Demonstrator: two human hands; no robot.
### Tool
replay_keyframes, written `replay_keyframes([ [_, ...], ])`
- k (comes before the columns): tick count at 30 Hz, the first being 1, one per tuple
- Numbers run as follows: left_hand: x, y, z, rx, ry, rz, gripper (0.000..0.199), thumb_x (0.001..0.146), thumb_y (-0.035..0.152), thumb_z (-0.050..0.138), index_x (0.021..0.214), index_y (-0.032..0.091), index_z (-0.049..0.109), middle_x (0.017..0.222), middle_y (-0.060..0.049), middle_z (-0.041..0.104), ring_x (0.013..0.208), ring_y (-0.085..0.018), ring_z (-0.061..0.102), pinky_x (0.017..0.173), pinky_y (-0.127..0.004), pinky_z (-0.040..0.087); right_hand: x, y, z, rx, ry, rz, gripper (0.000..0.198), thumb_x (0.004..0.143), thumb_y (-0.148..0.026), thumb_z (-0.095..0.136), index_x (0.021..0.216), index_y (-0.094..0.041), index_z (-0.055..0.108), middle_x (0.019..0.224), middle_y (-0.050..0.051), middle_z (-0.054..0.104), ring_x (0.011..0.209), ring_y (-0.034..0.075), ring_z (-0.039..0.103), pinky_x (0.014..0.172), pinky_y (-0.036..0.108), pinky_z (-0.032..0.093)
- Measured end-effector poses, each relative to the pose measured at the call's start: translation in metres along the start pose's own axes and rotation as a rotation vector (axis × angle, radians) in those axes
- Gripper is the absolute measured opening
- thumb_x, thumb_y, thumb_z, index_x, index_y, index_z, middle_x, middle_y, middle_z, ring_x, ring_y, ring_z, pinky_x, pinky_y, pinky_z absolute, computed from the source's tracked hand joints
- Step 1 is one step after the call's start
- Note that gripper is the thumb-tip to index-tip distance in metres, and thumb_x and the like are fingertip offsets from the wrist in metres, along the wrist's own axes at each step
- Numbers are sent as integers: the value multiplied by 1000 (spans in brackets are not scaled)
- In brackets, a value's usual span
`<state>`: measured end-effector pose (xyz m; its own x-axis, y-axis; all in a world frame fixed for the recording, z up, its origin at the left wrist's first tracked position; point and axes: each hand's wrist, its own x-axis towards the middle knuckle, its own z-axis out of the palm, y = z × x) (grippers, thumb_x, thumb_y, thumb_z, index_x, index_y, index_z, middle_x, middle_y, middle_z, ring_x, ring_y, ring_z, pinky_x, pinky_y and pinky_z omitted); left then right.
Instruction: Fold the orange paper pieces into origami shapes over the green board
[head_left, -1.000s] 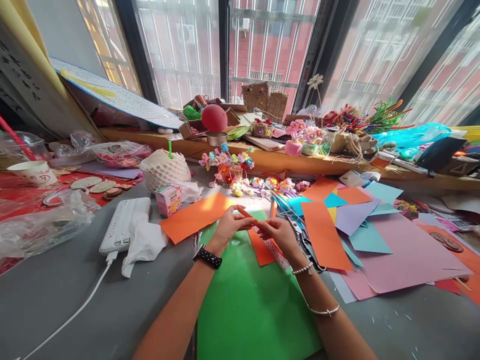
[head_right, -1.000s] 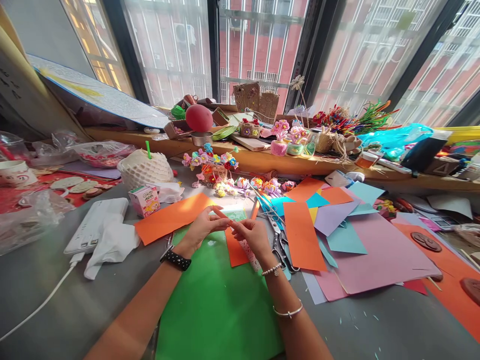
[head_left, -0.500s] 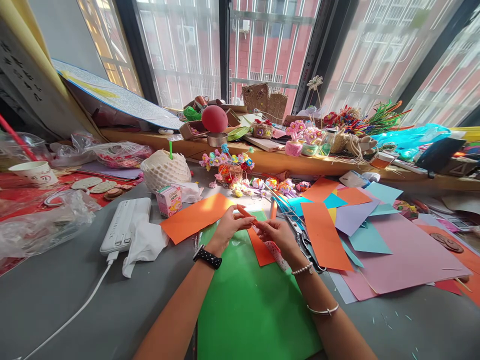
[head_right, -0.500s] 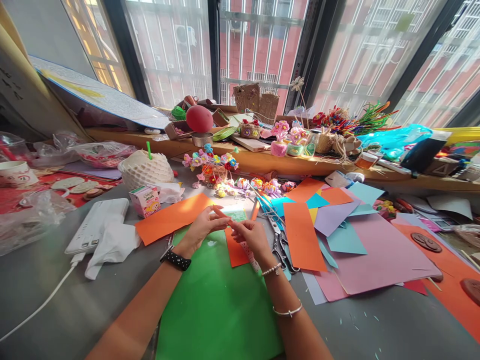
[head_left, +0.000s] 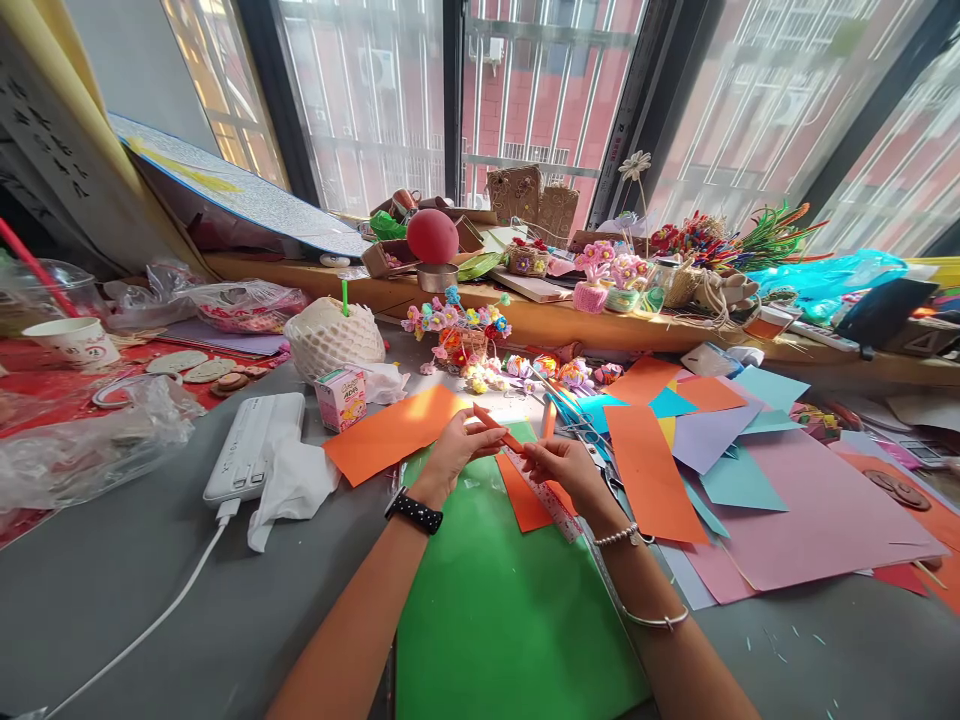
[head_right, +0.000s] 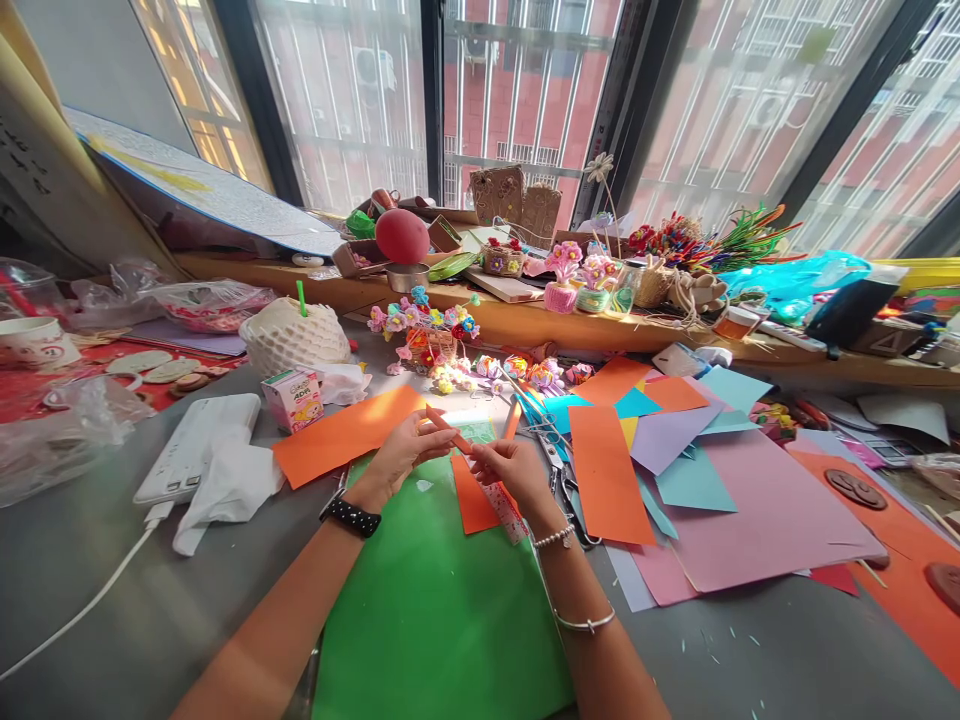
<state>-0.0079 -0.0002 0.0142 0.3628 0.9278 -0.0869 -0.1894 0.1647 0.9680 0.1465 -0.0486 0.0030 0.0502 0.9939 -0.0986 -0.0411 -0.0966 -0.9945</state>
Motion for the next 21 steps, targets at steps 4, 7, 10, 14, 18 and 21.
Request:
replay_keyframes([
  [4,1,-2,-2,-27,-20,-14,35,59,21,70,83,16,46,78,-2,61,72,-12,60,65,-21,48,0,2,1,3,16,-13,28,59,-40,64,61,-12,64,50,0,57,44,6,49,48,19,41],
  [7,1,-2,-4,-54,-60,-19,37,61,21,69,90,17,46,90,-6,62,76,-13,60,66,-21,48,-2,1,2,-2,2,-12,27,60,-39,64,62,-12,64,51,0,57,45,6,49,48,19,40],
  [10,0,0,-4,-58,-75,-14,38,62,20,68,93,17,46,90,-5,62,77,-13,60,67,-21,48,-2,-1,1,-24,-9,-14,27,60,-39,63,62,-12,63,52,-1,57,45,6,49,49,19,41],
  [14,-1,1,-3,-42,-55,2,38,62,23,69,92,16,47,89,-6,62,75,-14,61,70,-24,49,0,1,-1,-71,0,-52,28,64,-41,60,65,-13,62,57,1,59,49,8,52,52,21,44],
  [18,1,-2,-2,26,4,-8,41,59,23,71,91,14,46,82,-6,62,66,-14,61,67,-28,50,4,7,-1,-272,48,-215,29,64,-39,61,80,-15,62,70,4,64,59,13,57,56,25,46],
  [21,2,-6,0,49,14,-20,42,58,22,72,90,13,46,76,-6,62,64,-15,62,65,-29,50,4,11,1,-481,100,-377,24,65,-34,62,82,-17,63,74,5,65,64,15,58,57,25,46],
])
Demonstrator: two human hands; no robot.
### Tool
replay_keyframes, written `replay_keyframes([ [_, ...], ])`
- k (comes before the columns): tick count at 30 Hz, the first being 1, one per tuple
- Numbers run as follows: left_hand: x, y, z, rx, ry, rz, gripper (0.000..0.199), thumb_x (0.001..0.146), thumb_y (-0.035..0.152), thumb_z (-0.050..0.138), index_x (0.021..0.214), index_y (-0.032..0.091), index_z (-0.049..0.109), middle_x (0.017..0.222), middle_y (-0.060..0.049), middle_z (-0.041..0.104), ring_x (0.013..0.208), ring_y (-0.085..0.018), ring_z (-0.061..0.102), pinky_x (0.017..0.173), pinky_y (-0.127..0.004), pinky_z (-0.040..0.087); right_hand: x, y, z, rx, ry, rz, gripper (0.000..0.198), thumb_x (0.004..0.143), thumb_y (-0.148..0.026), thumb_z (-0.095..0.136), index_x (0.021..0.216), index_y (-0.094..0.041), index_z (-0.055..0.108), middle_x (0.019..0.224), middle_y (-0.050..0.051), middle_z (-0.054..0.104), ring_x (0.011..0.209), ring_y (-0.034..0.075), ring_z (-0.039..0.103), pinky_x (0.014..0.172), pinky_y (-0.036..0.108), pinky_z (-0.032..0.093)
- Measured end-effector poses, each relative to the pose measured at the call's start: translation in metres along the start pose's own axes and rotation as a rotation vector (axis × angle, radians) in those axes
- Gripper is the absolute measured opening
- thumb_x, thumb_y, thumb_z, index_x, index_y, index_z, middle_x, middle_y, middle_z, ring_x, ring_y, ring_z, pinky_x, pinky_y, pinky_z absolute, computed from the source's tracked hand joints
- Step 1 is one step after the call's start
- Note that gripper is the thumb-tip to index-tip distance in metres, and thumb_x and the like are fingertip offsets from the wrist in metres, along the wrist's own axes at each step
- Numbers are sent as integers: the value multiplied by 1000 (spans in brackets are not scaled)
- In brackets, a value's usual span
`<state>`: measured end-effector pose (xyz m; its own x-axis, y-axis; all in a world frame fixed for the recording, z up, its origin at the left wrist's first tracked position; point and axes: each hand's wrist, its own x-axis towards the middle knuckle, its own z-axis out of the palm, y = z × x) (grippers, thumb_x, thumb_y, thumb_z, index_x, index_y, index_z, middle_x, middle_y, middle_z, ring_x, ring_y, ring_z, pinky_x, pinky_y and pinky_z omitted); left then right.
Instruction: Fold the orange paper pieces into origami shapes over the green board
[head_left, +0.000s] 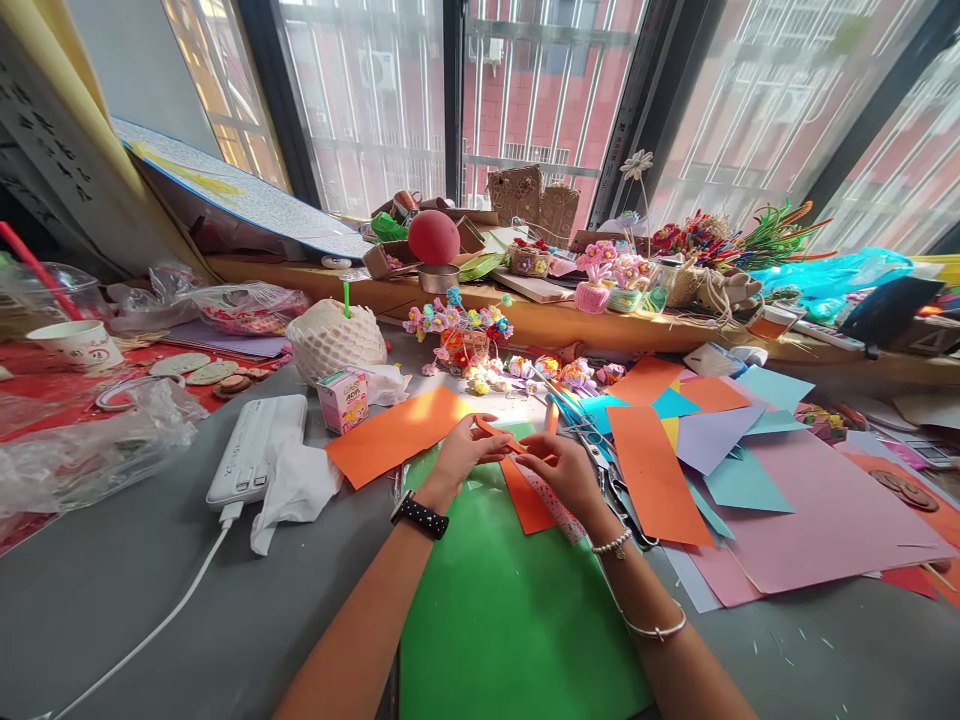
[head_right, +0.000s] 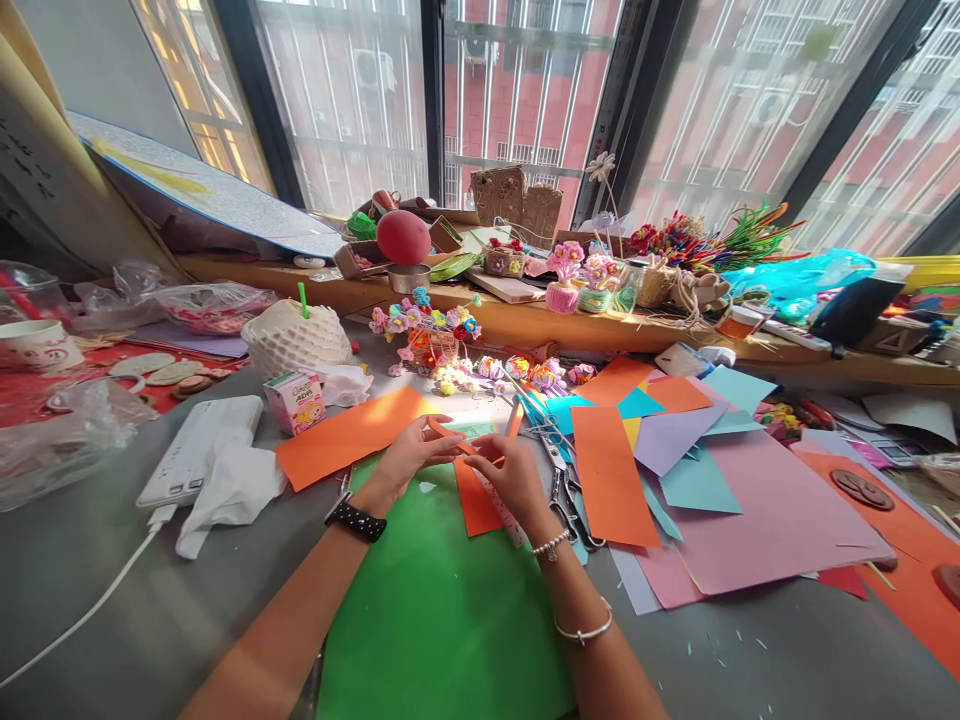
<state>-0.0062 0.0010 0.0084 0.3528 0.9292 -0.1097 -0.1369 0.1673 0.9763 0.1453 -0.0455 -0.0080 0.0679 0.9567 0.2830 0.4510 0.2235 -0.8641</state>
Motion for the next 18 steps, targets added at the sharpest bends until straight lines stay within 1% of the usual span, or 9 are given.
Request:
replay_keyframes([
  [3,1,-2,1,-6,18,8,41,58,21,72,88,13,46,71,-4,61,62,-16,62,65,-29,51,-2,-1,2,-133,17,-100,16,72,-31,56,78,-19,65,72,4,66,61,14,57,56,24,44],
  [6,1,-3,1,-8,44,-8,41,57,21,73,86,13,45,62,-2,60,59,-15,62,63,-28,50,-3,-2,3,-229,27,-150,19,76,-30,51,76,-19,66,65,4,65,55,13,55,53,23,42],
  [8,1,-3,1,3,59,-18,42,56,23,73,85,14,45,57,0,58,56,-15,61,61,-27,50,-4,-3,3,-246,29,-160,21,77,-30,49,76,-18,66,64,4,64,54,13,55,53,23,42],
  [11,3,-2,-2,28,42,11,42,54,27,73,84,14,46,58,1,57,56,-13,59,55,-23,47,-4,-2,2,-147,10,-113,21,77,-30,48,75,-16,64,63,4,64,54,13,57,53,23,44],
  [14,4,-2,-4,115,49,79,42,55,31,72,85,14,49,60,1,56,56,-11,55,45,-18,37,-3,-2,3,-1,-21,-49,21,77,-32,48,75,-17,63,62,3,63,54,13,58,54,23,46],
  [16,4,-1,-4,163,74,111,41,55,31,71,87,14,50,60,2,55,55,-9,53,44,-18,33,-3,-2,4,70,-47,-19,21,76,-34,49,75,-17,62,63,4,64,56,14,59,54,23,48],
  [18,4,-1,-3,174,61,122,41,55,30,70,87,15,50,62,2,56,58,-10,53,50,-19,36,-2,-2,6,124,-71,8,22,74,-36,51,75,-17,62,64,4,64,58,14,60,56,24,48],
])
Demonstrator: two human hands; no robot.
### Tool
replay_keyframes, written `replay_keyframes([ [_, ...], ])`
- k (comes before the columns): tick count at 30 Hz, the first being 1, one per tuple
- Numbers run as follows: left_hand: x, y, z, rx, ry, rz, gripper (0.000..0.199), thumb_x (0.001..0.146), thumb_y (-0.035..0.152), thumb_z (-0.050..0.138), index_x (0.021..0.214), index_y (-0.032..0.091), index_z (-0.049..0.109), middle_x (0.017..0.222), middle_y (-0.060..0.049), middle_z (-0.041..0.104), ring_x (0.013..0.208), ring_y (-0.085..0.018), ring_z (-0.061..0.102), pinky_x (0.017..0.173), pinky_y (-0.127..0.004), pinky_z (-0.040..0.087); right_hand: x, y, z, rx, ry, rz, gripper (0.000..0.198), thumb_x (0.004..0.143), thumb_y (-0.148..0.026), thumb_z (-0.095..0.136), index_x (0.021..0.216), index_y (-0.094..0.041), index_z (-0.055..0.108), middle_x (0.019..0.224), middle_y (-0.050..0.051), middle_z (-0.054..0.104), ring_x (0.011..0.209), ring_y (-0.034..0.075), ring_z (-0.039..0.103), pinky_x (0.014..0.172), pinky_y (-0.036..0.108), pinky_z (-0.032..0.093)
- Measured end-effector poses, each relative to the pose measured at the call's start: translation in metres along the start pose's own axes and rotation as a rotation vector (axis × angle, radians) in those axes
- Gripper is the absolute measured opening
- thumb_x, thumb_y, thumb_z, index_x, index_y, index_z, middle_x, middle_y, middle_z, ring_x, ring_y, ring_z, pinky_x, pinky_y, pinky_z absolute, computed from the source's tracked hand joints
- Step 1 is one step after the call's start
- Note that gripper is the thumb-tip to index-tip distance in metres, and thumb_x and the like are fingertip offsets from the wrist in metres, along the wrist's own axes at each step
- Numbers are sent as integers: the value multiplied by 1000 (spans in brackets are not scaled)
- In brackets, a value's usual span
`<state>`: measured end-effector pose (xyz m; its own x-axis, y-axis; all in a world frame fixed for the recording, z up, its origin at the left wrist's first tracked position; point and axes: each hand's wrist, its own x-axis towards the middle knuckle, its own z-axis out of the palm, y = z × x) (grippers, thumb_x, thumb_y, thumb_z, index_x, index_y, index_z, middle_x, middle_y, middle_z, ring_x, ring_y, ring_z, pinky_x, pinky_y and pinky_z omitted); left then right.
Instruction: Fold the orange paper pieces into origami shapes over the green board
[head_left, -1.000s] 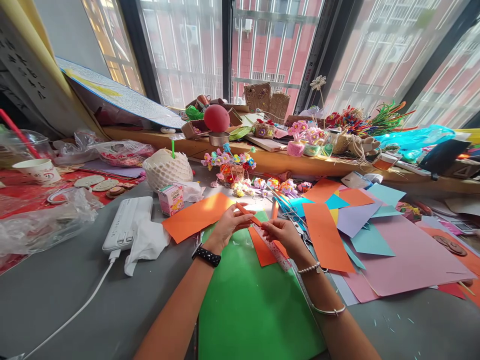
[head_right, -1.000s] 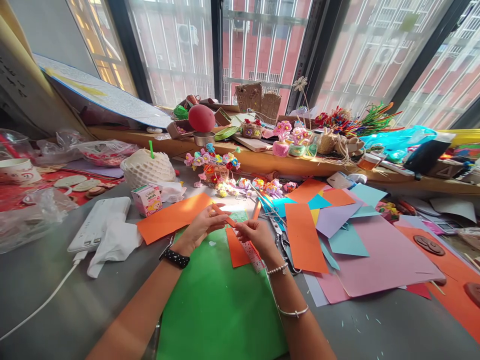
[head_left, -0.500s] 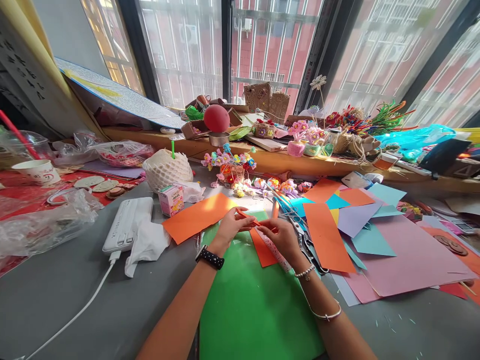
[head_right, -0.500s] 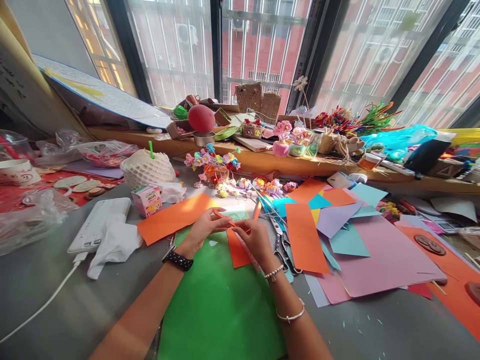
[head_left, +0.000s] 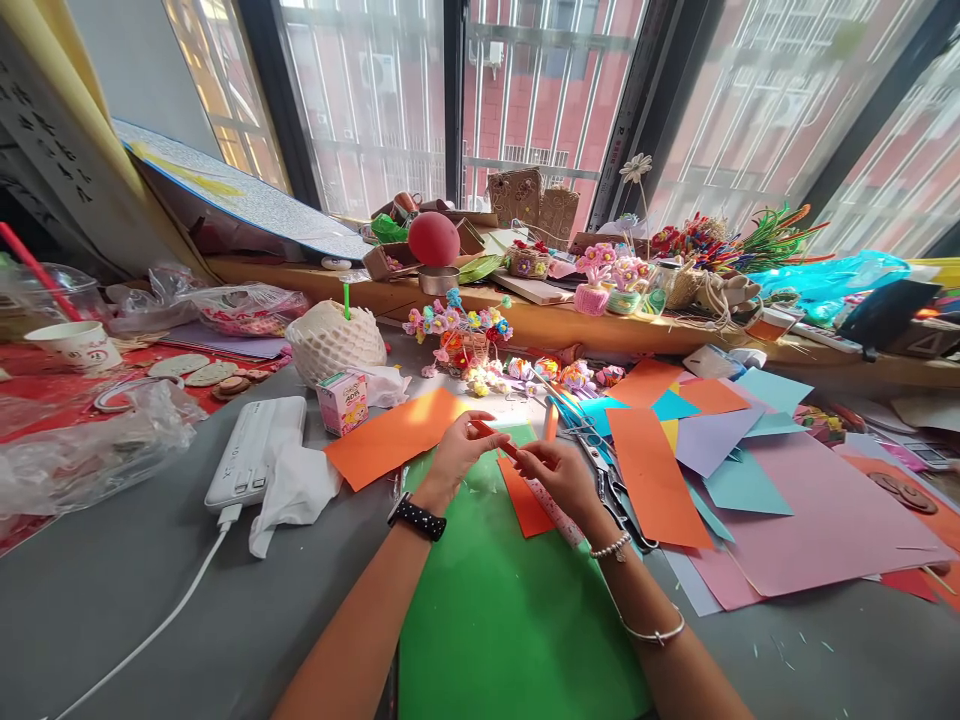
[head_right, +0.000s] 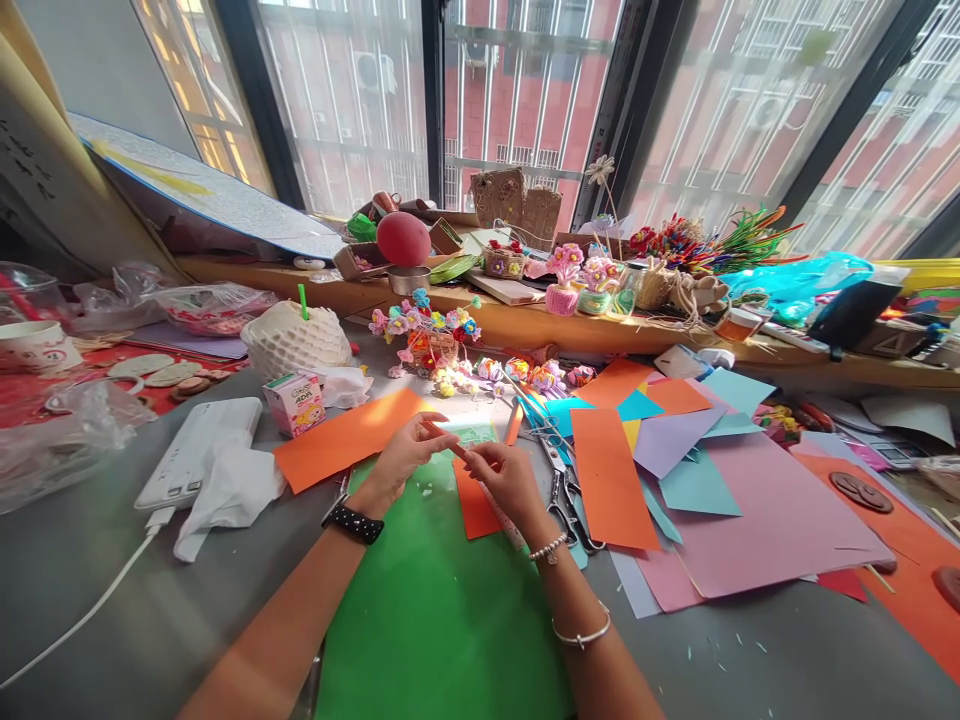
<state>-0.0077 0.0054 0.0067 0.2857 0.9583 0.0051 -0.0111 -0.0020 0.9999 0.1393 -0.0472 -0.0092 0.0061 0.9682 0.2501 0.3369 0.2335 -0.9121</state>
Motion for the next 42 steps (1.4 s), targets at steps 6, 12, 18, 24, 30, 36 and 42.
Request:
replay_keyframes([
  [6,-3,0,4,-12,-112,29,40,57,26,70,90,16,49,69,0,61,69,-13,57,65,-24,40,0,2,4,43,29,32,23,72,-39,54,72,-18,61,61,3,63,58,15,61,56,25,49],
  [12,-3,0,2,-78,-86,2,46,56,25,71,94,15,45,68,-1,62,69,-14,58,68,-25,40,0,2,3,-12,56,23,24,71,-40,54,71,-18,61,61,3,63,57,15,61,56,25,49],
  [18,-3,3,0,-48,-23,-32,48,57,30,69,98,14,48,72,-3,63,63,-13,55,57,-22,37,0,1,2,10,56,29,22,72,-38,54,71,-18,61,60,3,63,56,14,61,56,25,50],
  [24,0,2,-3,-61,40,-23,43,58,30,69,93,15,50,71,-3,63,64,-12,55,55,-21,34,0,1,2,11,63,19,19,72,-36,54,71,-19,61,60,2,64,55,14,61,56,26,50],
  [30,-2,5,-1,-84,-2,-22,45,57,31,70,93,16,49,73,-2,63,63,-12,54,55,-21,34,0,0,1,4,63,23,19,73,-36,53,71,-19,61,59,2,64,54,14,61,55,25,50],
  [36,-2,5,-3,-91,-11,5,44,56,28,70,91,16,46,65,1,59,61,-11,52,54,-21,33,0,-1,-1,23,61,19,21,73,-36,53,71,-17,62,61,2,63,55,14,60,55,25,49],
  [42,0,4,-4,-163,-12,-11,40,58,27,68,90,16,46,62,5,53,50,-5,43,46,-18,27,1,1,3,30,78,7,20,73,-37,52,72,-19,61,60,2,63,55,14,60,56,25,50],
])
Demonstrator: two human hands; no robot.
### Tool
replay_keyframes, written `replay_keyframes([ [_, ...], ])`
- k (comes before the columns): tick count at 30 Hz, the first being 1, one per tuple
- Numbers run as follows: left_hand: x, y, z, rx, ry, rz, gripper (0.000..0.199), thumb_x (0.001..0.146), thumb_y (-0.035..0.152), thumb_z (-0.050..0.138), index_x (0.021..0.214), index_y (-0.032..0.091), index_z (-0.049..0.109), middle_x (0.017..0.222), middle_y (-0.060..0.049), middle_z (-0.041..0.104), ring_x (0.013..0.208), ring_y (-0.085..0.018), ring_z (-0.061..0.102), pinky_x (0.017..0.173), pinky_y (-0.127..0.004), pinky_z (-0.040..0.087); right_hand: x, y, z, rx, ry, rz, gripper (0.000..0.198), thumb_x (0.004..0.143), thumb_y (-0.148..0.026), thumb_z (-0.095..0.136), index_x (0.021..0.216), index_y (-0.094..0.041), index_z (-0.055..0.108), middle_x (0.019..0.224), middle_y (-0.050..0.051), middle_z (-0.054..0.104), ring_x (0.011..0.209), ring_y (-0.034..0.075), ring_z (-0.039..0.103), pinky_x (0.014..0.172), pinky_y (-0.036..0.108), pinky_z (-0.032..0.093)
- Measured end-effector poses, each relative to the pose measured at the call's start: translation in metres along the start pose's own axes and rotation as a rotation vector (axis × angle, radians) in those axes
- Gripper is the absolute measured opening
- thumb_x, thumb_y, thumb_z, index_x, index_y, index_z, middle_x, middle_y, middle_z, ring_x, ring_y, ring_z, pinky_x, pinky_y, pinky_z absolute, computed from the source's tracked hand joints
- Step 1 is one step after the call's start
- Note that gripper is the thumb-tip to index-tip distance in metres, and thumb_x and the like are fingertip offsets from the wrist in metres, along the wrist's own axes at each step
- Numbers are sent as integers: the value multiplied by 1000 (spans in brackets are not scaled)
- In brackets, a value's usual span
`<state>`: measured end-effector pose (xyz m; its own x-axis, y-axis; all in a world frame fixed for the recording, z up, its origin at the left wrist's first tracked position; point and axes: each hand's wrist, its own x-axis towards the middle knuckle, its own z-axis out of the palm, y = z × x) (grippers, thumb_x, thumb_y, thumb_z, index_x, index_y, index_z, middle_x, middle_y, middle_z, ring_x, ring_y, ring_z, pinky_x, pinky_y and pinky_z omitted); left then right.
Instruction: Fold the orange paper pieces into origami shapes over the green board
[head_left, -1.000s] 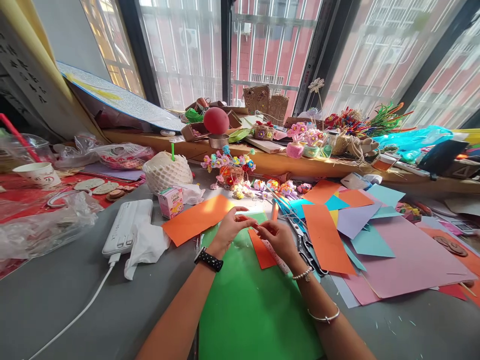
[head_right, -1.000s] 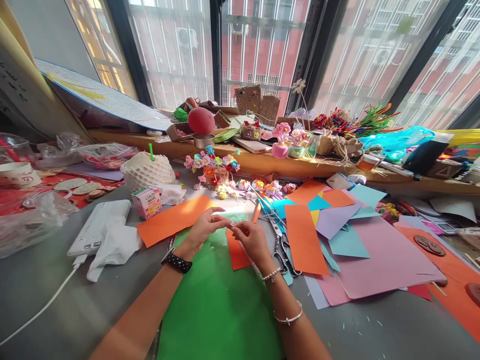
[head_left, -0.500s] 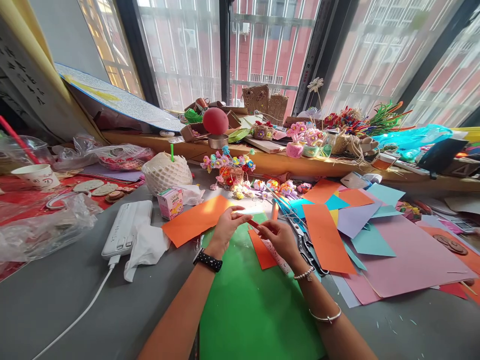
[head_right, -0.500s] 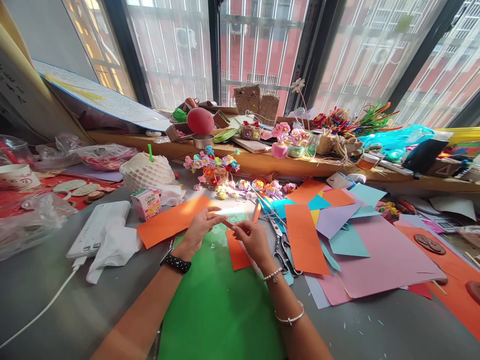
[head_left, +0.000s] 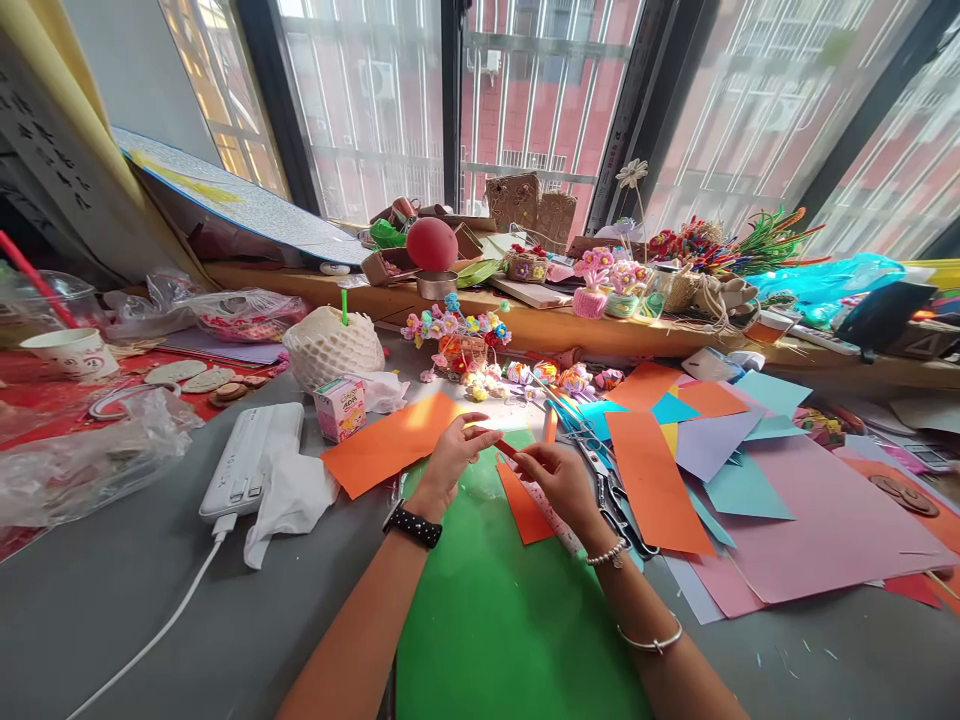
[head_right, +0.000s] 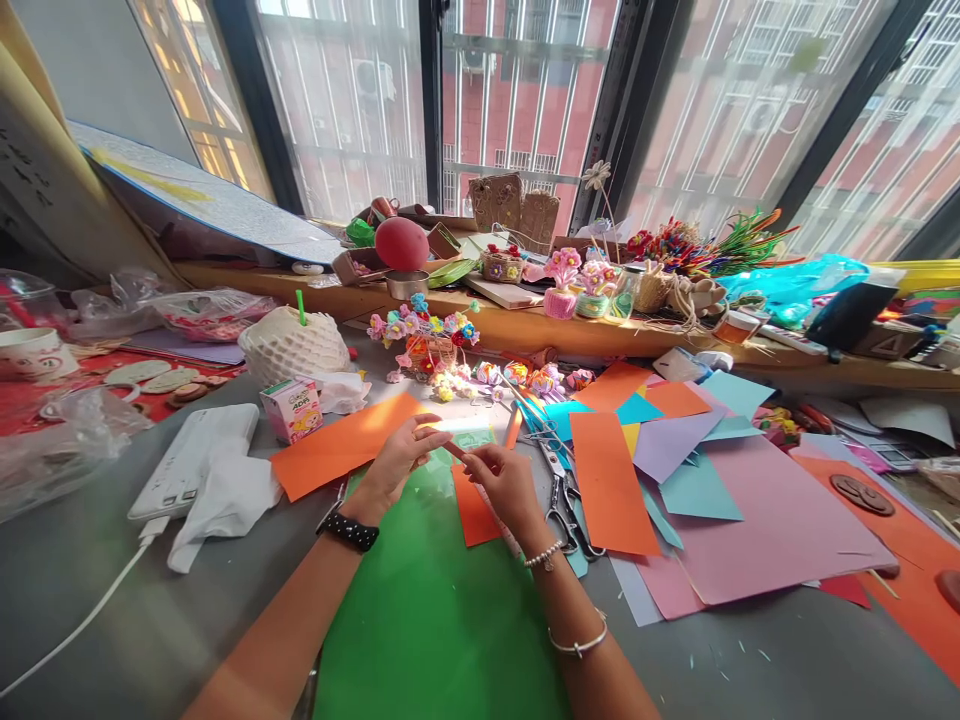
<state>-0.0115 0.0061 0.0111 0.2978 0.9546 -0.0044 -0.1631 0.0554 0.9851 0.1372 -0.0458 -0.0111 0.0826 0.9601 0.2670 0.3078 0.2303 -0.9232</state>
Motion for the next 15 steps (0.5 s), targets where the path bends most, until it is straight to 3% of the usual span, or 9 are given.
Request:
replay_keyframes([
  [6,-1,-1,1,2,15,10,42,60,28,68,92,15,45,66,3,55,58,-7,51,50,-17,35,-1,-1,0,-115,19,-63,20,76,-35,49,72,-19,61,61,2,63,55,13,59,54,23,48],
  [12,-5,-4,10,-21,-86,-106,47,59,27,71,94,14,42,69,-1,58,69,-15,60,70,-30,48,-7,-4,2,-685,133,-384,24,82,-28,41,79,-18,63,67,6,61,64,15,55,58,25,40],
  [15,-6,-3,10,-31,-73,-73,51,59,24,71,98,14,40,75,-4,61,74,-15,60,75,-30,47,-8,-6,3,-713,135,-426,23,83,-26,41,86,-19,62,72,7,61,69,16,55,61,25,41],
])
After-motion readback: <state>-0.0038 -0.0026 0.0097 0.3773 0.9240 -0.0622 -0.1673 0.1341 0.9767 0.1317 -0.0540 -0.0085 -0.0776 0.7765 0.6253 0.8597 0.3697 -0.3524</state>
